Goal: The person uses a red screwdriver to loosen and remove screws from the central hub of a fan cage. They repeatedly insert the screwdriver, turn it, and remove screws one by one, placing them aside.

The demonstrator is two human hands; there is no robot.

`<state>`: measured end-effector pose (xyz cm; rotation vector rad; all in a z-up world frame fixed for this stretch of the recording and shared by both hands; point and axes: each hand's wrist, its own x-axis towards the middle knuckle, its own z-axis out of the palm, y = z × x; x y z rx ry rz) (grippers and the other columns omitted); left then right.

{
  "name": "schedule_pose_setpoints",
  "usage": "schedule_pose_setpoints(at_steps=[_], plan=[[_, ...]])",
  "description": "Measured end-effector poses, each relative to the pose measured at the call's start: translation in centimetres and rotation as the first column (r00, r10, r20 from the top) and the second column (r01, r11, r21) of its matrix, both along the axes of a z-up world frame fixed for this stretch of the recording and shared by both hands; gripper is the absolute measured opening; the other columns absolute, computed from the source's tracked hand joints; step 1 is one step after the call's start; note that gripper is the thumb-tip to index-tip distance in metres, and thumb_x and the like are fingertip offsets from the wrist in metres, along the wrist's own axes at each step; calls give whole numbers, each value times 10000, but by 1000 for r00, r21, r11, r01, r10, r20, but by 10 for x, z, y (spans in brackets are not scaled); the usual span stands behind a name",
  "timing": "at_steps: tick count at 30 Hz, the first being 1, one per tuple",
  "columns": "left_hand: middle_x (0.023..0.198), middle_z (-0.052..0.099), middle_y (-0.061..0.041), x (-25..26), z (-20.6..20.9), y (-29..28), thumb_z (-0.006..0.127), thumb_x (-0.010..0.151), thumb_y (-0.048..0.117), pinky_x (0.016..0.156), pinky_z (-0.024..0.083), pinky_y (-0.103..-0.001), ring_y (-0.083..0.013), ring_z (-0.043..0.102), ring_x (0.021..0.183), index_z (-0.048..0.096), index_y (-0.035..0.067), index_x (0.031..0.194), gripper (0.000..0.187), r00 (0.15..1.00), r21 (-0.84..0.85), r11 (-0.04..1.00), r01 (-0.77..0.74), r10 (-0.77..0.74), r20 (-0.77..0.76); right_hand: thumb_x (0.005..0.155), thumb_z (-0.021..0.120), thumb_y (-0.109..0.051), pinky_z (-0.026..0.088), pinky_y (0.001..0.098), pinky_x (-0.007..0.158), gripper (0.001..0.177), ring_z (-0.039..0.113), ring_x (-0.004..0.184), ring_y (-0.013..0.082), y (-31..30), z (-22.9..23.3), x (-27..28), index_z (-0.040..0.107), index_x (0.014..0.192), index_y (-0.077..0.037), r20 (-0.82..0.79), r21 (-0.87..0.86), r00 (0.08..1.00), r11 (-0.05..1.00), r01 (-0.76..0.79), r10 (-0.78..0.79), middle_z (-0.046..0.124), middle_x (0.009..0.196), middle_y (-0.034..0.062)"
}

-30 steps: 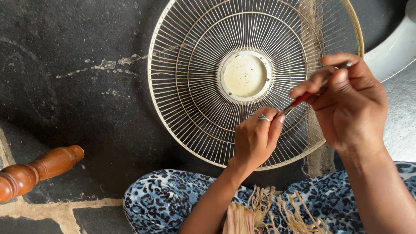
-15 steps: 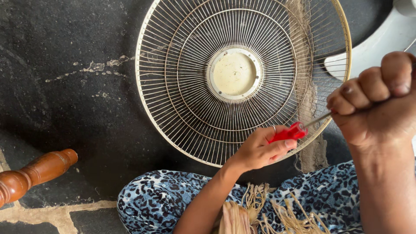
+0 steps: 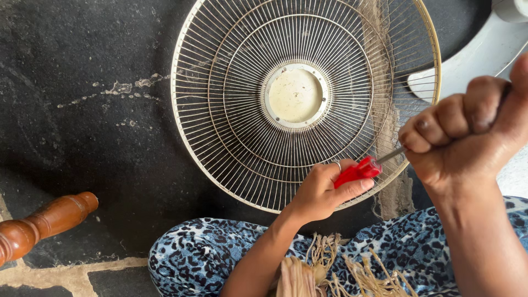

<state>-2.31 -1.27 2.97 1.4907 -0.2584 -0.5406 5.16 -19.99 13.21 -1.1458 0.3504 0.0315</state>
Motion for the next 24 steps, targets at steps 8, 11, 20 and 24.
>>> schedule_pose_setpoints(at_steps=[8,11,20,24], plan=[[630,635,7,-4,-1,-6,665,1038,418,474,471,-233,-76,576,485,681,19,1013,400,920,408,892,-193,20,391,1032,429,-703,61,289,396,729,44,396,88,-1,-23,-9,166,592,-184,-60,77,993,992,104,-100,98,454,-65],[652,645,19,9,-6,2,651,1015,418,450,444,-225,-67,572,472,710,46,1021,377,974,187,979,-80,38,222,993,441,-735,89,292,417,725,81,427,91,5,-24,-5,208,602,-171,-12,50,997,996,70,-70,125,478,-61],[662,573,25,19,3,8,605,1033,365,425,335,-171,-19,453,472,585,28,1238,395,906,-358,914,-190,22,-423,1107,454,-241,526,334,887,295,644,888,232,23,-22,7,615,1186,-6,-103,153,993,988,-33,49,651,974,142],[716,493,42,15,7,9,596,1086,341,449,300,-190,-32,427,552,607,10,1211,354,878,-443,866,-234,-8,-479,1160,511,-79,578,410,986,162,712,978,284,25,-33,9,628,1195,27,16,154,993,981,-121,120,687,992,151]])
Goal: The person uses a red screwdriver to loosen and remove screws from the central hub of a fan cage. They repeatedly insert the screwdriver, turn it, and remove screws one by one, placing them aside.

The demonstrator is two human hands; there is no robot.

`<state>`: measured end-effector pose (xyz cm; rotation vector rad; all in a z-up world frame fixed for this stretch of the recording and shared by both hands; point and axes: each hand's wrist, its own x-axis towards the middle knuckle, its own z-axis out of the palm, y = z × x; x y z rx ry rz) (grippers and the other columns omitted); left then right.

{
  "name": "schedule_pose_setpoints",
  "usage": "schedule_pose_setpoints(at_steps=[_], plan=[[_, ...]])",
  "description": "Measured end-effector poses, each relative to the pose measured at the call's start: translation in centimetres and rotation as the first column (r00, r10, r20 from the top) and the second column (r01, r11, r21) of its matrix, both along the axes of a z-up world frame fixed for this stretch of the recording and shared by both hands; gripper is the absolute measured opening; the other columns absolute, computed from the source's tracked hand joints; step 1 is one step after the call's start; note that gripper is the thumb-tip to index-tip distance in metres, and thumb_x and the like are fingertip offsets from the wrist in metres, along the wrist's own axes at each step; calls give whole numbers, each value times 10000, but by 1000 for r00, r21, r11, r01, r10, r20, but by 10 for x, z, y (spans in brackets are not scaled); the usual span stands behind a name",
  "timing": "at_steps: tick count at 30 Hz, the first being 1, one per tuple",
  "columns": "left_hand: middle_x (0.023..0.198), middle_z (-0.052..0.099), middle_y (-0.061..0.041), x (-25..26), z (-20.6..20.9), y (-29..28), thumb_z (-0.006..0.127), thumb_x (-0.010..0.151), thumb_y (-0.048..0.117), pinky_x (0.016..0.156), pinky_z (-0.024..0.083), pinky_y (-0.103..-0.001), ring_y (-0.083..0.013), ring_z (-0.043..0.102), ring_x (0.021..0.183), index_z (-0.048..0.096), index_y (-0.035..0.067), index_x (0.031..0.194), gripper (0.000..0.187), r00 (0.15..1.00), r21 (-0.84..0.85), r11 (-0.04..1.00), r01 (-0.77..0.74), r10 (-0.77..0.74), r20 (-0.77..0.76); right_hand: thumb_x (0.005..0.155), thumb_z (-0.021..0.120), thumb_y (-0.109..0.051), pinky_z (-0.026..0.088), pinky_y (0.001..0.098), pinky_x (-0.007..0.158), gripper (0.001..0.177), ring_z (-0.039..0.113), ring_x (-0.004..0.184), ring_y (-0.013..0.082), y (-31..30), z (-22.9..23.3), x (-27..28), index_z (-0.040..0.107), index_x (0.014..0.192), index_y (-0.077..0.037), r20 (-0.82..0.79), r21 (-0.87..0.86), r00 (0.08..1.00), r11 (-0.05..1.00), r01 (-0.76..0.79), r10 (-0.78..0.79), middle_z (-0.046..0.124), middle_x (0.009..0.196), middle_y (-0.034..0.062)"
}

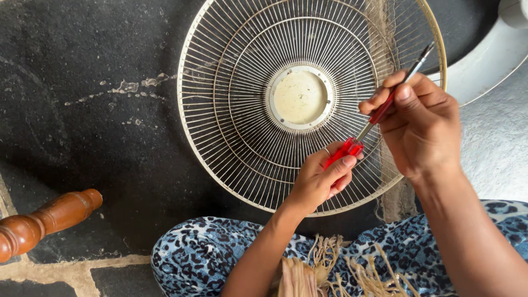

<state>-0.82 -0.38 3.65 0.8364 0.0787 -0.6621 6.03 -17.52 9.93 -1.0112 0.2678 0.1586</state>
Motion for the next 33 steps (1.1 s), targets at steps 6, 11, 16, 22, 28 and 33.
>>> schedule_pose_setpoints(at_steps=[6,11,16,22,28,33], plan=[[646,475,42,0,6,-1,581,1088,342,428,276,-181,-16,352,477,599,23,1183,334,996,13,999,-35,35,-76,1113,513,-74,592,409,944,171,720,972,278,12,-22,-12,636,1169,31,-36,8,999,1000,-12,12,693,997,141],[630,477,54,0,13,-1,584,1055,349,409,276,-181,-11,355,460,603,44,1166,325,994,78,994,-73,79,-78,1094,512,-82,594,422,929,170,721,983,274,22,-14,-14,629,1155,25,-94,12,995,999,-41,42,690,988,143],[647,471,61,3,10,-1,590,1074,390,428,305,-189,-20,386,485,594,56,1145,342,995,101,994,-48,38,96,1143,475,-143,583,449,945,242,716,974,313,10,9,-6,641,1117,31,-59,-73,996,995,-73,68,698,991,167],[671,537,35,2,2,2,611,1055,396,435,316,-178,-20,413,495,585,54,1141,354,997,109,993,-40,33,65,1056,550,-64,587,465,976,154,726,1024,305,6,13,-1,669,1094,27,-55,-136,987,978,-157,151,712,1018,164],[724,608,10,1,-16,-4,621,1054,388,476,371,-180,-22,471,542,598,38,1201,380,991,211,971,-111,92,97,1001,587,-5,609,407,826,163,715,934,261,18,-5,-9,624,1156,30,-108,-264,984,950,-167,143,725,1003,166],[838,704,-8,4,-14,-7,604,1044,372,548,464,-210,-72,633,637,634,40,1221,377,936,545,810,-218,15,352,1013,565,-5,605,332,878,245,721,963,201,26,-13,-16,588,1256,19,-34,-377,985,911,-167,167,739,1027,150]])
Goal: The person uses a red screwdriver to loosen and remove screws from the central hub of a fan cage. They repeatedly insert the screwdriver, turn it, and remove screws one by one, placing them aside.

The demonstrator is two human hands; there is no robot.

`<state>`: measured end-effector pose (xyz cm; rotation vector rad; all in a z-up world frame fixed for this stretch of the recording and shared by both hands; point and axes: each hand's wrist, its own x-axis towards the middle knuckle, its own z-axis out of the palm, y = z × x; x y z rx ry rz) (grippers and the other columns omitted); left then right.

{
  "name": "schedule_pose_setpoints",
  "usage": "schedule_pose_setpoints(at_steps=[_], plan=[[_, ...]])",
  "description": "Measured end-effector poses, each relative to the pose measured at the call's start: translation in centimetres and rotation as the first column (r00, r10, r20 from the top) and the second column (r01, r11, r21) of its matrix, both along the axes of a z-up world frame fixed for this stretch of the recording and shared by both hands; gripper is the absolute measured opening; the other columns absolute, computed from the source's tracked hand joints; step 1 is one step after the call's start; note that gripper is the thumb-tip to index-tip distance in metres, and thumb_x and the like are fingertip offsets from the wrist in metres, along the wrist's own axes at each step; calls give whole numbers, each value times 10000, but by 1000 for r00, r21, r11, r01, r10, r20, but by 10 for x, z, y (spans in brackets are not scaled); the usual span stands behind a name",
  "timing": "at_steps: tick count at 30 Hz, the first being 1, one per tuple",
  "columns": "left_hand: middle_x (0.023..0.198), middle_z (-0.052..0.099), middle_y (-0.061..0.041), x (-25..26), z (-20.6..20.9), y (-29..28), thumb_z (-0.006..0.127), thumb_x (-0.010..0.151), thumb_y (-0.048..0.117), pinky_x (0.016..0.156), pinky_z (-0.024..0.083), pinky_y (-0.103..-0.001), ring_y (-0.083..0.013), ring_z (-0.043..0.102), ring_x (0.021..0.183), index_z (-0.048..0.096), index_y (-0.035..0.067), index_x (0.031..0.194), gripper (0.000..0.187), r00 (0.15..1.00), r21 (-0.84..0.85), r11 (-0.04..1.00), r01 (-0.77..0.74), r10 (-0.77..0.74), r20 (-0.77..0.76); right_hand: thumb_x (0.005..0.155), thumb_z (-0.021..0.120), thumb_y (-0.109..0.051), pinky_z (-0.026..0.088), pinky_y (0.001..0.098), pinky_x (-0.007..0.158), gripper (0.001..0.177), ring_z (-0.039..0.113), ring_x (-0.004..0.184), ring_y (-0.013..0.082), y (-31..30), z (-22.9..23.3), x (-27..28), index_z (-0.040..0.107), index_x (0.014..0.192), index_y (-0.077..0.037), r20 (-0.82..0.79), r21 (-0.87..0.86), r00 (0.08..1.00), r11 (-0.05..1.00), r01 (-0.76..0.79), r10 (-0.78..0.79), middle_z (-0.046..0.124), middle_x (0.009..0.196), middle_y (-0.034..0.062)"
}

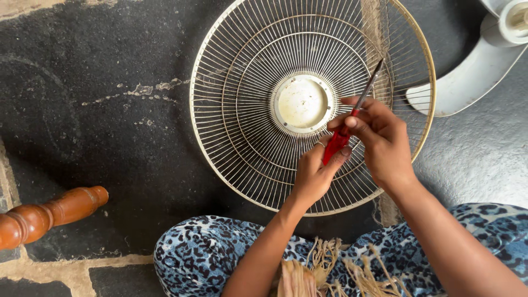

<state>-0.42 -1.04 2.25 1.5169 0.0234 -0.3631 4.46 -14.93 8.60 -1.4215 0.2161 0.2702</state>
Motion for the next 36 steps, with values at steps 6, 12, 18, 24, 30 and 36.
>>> schedule_pose_setpoints(at_steps=[6,12,18,24,30,36], plan=[[1044,692,-52,3,32,35,665,992,227,752,585,-249,-121,682,894,577,30,1293,371,925,-147,929,-339,358,130,954,637,-48,631,313,788,224,773,872,168,-5,8,-14,665,1174,-17,87,-461,947,855,-237,309,775,966,112],[937,757,-76,-23,58,101,607,1029,139,736,603,-244,-107,718,797,713,-36,1146,236,940,-3,944,-329,328,94,869,712,-106,577,386,661,208,734,751,254,22,26,-49,749,1069,-66,272,-725,729,632,-274,628,756,907,90],[696,721,-43,-79,55,121,705,951,173,573,563,-237,-98,692,619,741,-22,940,199,963,267,928,-260,269,1,830,736,-132,565,432,658,218,696,775,305,26,42,-78,712,1030,-49,337,-778,582,567,-271,740,703,871,104],[606,670,-72,-99,49,120,673,986,276,506,495,-253,-97,646,539,697,-14,806,342,964,452,852,-265,233,126,845,713,-165,585,451,718,213,723,768,304,15,75,-102,712,1053,-123,-90,-896,575,185,-403,813,736,869,81],[605,593,0,-108,28,120,654,1005,301,459,456,-240,-71,565,506,665,5,795,362,949,187,931,-314,301,96,862,781,-314,617,382,714,345,763,724,237,-3,105,-124,718,1169,-170,-163,-883,738,237,-405,654,802,906,62],[599,500,38,-138,-3,91,651,1023,293,462,415,-234,-54,472,503,634,64,812,311,982,-186,966,-181,168,-84,730,832,-152,625,335,716,435,777,762,204,-52,140,-173,732,1149,-91,98,-755,894,618,-219,437,802,957,85]])
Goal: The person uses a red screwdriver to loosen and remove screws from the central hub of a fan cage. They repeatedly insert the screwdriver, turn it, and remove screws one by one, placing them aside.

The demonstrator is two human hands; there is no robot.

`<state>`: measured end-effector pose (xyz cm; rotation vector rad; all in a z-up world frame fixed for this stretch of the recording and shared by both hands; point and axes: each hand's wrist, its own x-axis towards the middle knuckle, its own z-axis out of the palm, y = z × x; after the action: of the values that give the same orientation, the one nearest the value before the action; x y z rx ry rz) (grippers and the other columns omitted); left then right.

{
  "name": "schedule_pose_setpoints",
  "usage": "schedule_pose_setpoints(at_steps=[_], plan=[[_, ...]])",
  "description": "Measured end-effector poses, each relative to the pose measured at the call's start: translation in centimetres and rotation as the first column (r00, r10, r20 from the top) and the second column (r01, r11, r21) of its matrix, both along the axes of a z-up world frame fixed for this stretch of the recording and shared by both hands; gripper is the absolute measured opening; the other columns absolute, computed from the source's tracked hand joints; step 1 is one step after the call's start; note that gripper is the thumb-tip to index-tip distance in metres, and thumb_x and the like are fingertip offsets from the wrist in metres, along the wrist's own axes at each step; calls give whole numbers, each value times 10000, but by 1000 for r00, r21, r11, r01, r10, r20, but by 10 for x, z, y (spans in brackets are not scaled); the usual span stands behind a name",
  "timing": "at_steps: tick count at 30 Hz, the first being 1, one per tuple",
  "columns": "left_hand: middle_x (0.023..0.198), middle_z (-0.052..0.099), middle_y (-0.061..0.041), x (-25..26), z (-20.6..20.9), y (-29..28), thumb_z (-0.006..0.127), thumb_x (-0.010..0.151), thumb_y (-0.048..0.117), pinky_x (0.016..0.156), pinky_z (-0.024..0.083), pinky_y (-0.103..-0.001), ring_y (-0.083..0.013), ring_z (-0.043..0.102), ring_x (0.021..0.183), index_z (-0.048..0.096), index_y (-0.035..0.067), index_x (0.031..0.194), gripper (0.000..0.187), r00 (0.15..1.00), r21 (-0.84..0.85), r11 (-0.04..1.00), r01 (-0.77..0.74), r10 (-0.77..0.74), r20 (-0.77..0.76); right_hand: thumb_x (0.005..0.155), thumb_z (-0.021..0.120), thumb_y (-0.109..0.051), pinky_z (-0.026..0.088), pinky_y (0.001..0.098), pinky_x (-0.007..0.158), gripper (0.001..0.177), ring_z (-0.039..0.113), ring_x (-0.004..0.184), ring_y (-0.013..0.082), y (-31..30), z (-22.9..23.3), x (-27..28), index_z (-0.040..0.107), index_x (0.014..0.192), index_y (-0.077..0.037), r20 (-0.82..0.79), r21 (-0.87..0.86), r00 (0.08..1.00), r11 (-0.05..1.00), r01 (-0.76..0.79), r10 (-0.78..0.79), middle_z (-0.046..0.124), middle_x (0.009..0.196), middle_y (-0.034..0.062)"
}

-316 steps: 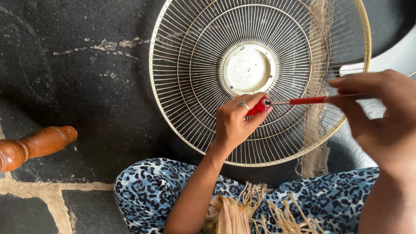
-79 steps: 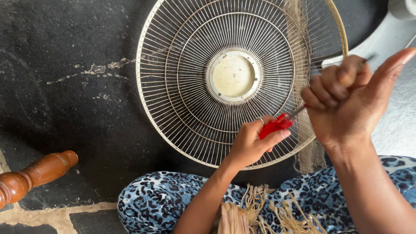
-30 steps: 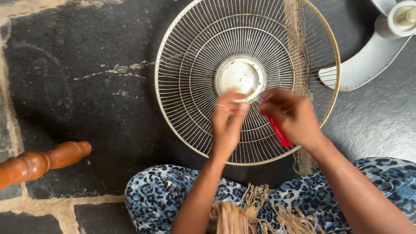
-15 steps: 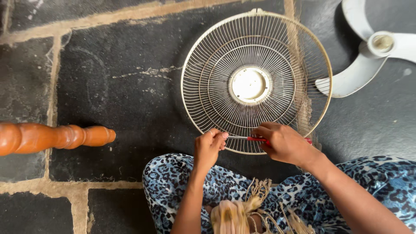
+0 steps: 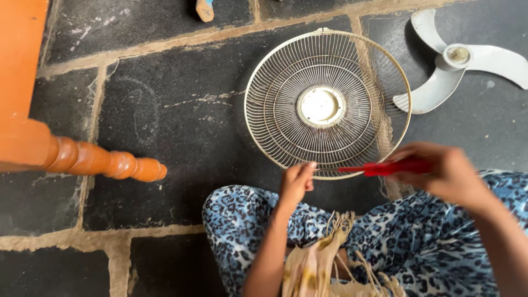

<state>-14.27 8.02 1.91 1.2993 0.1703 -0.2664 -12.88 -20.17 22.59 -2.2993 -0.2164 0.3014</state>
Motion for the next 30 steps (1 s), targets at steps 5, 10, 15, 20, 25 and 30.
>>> schedule_pose_setpoints(at_steps=[5,10,15,20,25,30], plan=[[636,518,30,-34,-9,-31,641,1046,344,523,462,-249,-83,508,541,560,93,760,389,991,-258,958,122,-134,-28,903,698,-56,578,364,774,367,712,920,229,-14,-7,-46,638,1246,60,-150,412,914,817,404,-377,744,1087,193],[674,556,29,-63,7,-37,640,1030,378,588,460,-227,-72,535,605,600,99,806,361,979,-212,956,201,-190,71,921,695,-115,579,396,742,383,703,844,285,-50,-37,-91,662,1252,77,-327,377,866,788,487,-379,728,993,265],[727,638,0,-76,34,-45,650,1040,361,637,472,-216,-70,576,657,628,73,825,361,921,-106,930,352,-324,215,954,682,-163,578,394,704,370,707,840,286,-105,-57,-118,634,1248,55,-308,470,848,706,530,-431,737,1053,227],[671,629,4,-85,60,-68,632,1036,376,559,462,-216,-61,567,590,626,81,777,393,988,-6,1000,17,-16,152,959,679,-196,581,378,686,366,714,820,267,-69,-75,-142,643,1244,31,-390,453,808,672,586,-443,746,1042,207],[709,606,-19,-142,89,-149,581,1108,377,523,427,-213,-73,551,582,629,58,874,398,952,-334,913,-235,285,109,964,677,-229,584,362,667,363,721,800,249,-11,-66,-160,653,1239,7,-471,457,795,665,590,-382,756,1032,187],[727,689,-101,-207,95,-191,571,1202,371,578,513,-217,-102,662,623,692,-2,851,526,908,-12,969,247,-227,353,968,675,-262,588,346,649,361,729,780,230,-8,-49,-143,663,1234,-17,-509,423,786,692,584,-352,765,1021,168]])
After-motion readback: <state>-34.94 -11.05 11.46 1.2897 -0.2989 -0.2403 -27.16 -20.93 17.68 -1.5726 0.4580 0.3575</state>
